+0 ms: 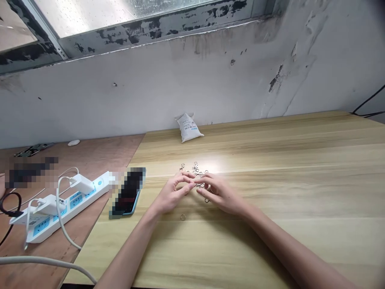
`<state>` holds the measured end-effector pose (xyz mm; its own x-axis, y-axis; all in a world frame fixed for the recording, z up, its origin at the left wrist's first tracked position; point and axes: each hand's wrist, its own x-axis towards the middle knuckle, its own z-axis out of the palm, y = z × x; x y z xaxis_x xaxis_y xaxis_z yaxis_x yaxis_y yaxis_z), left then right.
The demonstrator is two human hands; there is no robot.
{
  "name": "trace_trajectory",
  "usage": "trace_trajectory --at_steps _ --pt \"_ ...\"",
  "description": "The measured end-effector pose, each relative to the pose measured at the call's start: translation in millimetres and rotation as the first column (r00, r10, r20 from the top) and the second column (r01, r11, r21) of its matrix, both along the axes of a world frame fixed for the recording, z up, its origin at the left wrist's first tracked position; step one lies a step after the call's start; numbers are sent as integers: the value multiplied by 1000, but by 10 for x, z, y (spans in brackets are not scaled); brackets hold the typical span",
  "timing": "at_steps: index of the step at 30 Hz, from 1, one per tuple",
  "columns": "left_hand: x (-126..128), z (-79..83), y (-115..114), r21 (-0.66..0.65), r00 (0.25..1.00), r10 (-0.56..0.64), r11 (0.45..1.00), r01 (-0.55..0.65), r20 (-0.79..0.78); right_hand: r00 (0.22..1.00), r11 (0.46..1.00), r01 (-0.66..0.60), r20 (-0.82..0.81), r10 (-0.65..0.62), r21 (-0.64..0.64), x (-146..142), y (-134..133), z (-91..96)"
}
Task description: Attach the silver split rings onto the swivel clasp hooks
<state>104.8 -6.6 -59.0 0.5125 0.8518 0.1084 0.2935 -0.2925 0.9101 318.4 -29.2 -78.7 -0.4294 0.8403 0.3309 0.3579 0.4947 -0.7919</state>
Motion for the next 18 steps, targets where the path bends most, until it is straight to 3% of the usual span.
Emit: trace_trajectory --at_steps 2,5,11,18 --pt "14 -33 -18 -74 999 -2 997 5 47 999 999 -26 -24 26 -23 -40 -13 6" --pt "17 -65 -11 -68 999 25 997 -23 36 998 996 -40 -49 36 -84 -60 -25 20" --pt "34 -36 -41 101 997 63 993 -58 -52 999 988 -11 -44 4 -152 -55 -38 39" --pt "57 -15 -89 347 992 76 937 -38 -96 988 977 43 -135 -73 -209 -77 -38 35"
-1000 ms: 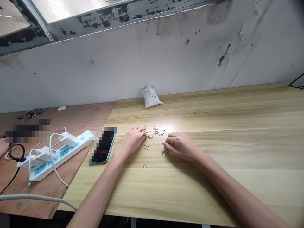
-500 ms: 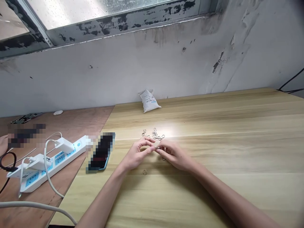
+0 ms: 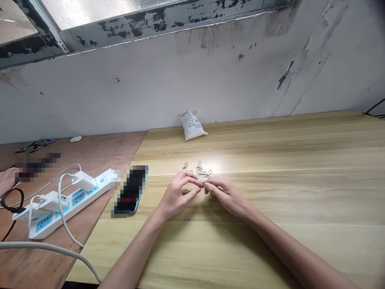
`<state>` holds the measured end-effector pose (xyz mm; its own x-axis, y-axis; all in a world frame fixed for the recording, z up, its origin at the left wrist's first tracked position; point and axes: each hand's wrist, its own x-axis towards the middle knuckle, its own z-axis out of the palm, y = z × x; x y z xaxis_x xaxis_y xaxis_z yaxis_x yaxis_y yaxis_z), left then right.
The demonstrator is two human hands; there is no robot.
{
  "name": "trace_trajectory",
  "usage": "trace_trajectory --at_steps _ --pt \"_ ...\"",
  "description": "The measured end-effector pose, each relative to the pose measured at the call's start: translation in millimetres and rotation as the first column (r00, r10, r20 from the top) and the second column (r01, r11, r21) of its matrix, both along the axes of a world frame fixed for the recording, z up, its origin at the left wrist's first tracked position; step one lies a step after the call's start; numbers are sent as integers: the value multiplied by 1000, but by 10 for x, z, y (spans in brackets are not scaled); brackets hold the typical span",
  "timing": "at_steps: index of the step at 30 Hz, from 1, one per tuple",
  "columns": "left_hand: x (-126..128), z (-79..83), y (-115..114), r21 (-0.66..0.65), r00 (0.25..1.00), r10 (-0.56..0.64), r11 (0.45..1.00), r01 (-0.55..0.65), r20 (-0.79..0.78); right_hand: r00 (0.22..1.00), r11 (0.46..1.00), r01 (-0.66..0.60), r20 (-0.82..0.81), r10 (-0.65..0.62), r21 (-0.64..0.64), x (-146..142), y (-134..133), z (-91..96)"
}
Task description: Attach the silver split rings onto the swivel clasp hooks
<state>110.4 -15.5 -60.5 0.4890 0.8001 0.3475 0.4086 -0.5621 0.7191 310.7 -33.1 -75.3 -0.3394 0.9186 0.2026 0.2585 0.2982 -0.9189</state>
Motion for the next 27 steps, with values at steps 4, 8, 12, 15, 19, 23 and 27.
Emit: trace_trajectory --at_steps 4,8,12,15,19,23,27 --pt "-15 -40 20 168 999 1 986 7 -48 995 993 75 61 -81 95 -14 2 -4" --pt "-23 -88 42 316 995 4 948 27 -98 985 972 131 86 -150 196 -32 4 -16" --pt "-11 -96 40 352 995 23 936 12 -94 989 972 134 32 -142 192 -55 8 -37" --pt "0 -81 31 314 996 -6 949 34 -89 988 966 128 51 -143 223 -56 21 -63" --pt "7 -72 21 248 995 -34 967 56 -89 985 946 98 105 -136 309 -40 33 -101" --pt "17 -76 1 204 998 -17 979 30 -65 978 925 87 145 -150 371 -32 25 -117" --pt "39 -84 -2 -1 990 135 991 -135 31 950 887 122 206 -234 446 -38 14 -106"
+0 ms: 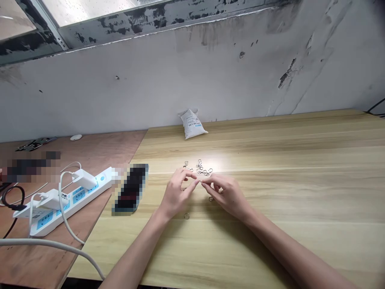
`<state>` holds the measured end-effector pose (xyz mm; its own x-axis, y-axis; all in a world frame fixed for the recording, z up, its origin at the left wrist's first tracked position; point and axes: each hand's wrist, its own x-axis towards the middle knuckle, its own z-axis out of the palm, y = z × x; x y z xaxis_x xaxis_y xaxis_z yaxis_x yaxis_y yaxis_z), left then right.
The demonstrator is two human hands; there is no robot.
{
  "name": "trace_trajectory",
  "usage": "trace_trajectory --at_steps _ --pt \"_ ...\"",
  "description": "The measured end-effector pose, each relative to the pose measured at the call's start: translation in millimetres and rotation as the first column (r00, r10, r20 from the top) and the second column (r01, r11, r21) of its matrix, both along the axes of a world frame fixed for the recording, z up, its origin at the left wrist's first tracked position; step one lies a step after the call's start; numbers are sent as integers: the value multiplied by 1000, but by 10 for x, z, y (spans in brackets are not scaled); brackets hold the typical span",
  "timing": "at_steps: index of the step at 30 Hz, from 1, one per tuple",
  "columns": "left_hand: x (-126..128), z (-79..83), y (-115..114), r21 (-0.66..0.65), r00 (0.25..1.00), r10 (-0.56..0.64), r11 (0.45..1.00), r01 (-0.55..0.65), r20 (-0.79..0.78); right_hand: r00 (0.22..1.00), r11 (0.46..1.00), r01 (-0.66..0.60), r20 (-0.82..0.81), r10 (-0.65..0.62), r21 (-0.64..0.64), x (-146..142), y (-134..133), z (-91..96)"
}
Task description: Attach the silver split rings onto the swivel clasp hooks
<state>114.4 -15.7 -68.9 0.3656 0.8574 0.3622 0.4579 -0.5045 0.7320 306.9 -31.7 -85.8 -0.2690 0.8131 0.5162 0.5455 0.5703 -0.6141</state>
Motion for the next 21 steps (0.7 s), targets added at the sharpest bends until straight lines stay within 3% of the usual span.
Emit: trace_trajectory --at_steps 3,6,13,21 --pt "11 -11 22 -295 987 -13 954 60 158 994 992 62 83 -71 110 -14 -6 10" --pt "14 -2 41 -452 954 -27 877 165 297 977 974 65 184 -106 215 -29 -15 11" --pt "-13 40 51 -519 958 44 847 114 282 908 942 -37 405 -108 334 -10 -34 20" --pt "-44 56 60 -559 972 28 822 110 232 837 878 -119 522 -162 464 8 -57 49"
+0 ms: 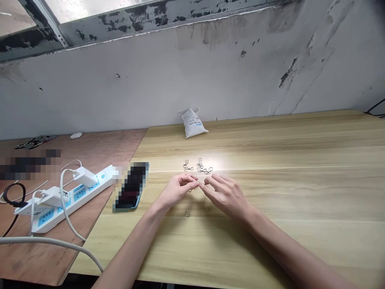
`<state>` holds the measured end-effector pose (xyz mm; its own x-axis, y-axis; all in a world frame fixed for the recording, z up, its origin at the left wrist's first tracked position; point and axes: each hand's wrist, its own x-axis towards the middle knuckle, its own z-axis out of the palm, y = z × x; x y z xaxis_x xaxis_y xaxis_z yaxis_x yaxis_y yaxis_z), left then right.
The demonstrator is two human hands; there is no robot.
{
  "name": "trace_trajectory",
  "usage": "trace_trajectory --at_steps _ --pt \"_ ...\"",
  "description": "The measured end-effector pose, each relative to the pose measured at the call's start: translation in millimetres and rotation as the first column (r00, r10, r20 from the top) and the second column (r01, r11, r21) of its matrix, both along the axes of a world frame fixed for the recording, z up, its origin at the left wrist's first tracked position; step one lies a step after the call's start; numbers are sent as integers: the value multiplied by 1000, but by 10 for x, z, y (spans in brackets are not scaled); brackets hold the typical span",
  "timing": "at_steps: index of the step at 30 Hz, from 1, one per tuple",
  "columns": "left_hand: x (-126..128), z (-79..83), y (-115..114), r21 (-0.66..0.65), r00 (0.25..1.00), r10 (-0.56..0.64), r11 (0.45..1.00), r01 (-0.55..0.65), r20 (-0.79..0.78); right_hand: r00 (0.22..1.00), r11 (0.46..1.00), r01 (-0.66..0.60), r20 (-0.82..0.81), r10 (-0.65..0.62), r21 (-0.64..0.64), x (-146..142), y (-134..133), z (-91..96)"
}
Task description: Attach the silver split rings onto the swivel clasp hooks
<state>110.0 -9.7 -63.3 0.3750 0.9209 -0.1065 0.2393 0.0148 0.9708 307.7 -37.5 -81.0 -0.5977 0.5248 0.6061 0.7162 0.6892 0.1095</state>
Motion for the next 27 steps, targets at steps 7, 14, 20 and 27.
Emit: trace_trajectory --at_steps 7,14,20,27 --pt "-18 -25 -12 336 987 66 942 -13 -147 880 903 -139 -469 -75 -406 -96 18 8" --pt "48 16 -86 886 860 341 402 233 -381 389 218 -760 -698 -601 -612 -33 34 148" --pt "61 23 -83 904 820 403 305 300 -408 165 222 -808 -572 -804 -545 34 64 181" --pt "16 6 -75 740 880 270 660 127 -392 877 903 -39 -448 -174 -428 -27 11 85"
